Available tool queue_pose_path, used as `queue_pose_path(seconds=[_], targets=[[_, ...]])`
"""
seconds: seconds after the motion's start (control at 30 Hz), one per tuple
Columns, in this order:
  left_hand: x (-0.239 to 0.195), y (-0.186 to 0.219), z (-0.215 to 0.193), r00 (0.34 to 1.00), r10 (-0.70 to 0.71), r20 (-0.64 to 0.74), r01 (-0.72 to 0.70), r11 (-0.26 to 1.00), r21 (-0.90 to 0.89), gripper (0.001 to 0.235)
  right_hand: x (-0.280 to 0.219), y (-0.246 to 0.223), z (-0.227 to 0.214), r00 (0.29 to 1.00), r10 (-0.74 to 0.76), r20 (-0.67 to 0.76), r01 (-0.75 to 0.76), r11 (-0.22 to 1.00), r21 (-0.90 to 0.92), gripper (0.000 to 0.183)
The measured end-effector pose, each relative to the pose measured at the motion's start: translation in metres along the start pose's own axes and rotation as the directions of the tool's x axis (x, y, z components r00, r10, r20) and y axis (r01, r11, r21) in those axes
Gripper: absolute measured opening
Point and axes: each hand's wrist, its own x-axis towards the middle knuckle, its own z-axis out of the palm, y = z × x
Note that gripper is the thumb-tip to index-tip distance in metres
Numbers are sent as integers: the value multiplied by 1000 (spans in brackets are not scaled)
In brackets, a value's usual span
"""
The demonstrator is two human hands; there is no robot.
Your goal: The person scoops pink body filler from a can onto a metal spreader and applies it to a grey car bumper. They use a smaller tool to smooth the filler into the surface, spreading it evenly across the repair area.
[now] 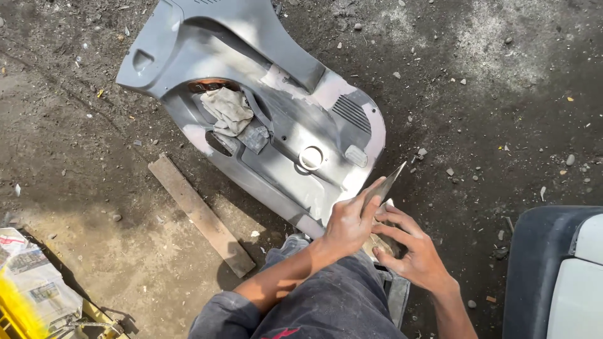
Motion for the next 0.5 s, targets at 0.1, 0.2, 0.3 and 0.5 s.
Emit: queue_pose_path(seconds=[0.1, 0.2, 0.3, 0.5], targets=[[6, -3, -12, 999, 24, -44, -26, 999, -41, 40, 8, -10, -14, 977, 202, 73, -200, 979, -22, 42], [22, -23, -23, 994, 74, -85, -77, 997, -28, 39, 8, -26, -14, 980, 195, -33, -196, 980, -37, 42], [17, -76, -22, 980, -193, 39, 196, 934, -299, 37, 15, -45, 18, 977, -16, -213, 11, 1000, -22, 44], [32, -65, -117, 745, -463, 481, 651, 348, -674, 29, 35, -76, 59, 955, 69, -290, -111, 985, -130, 43]])
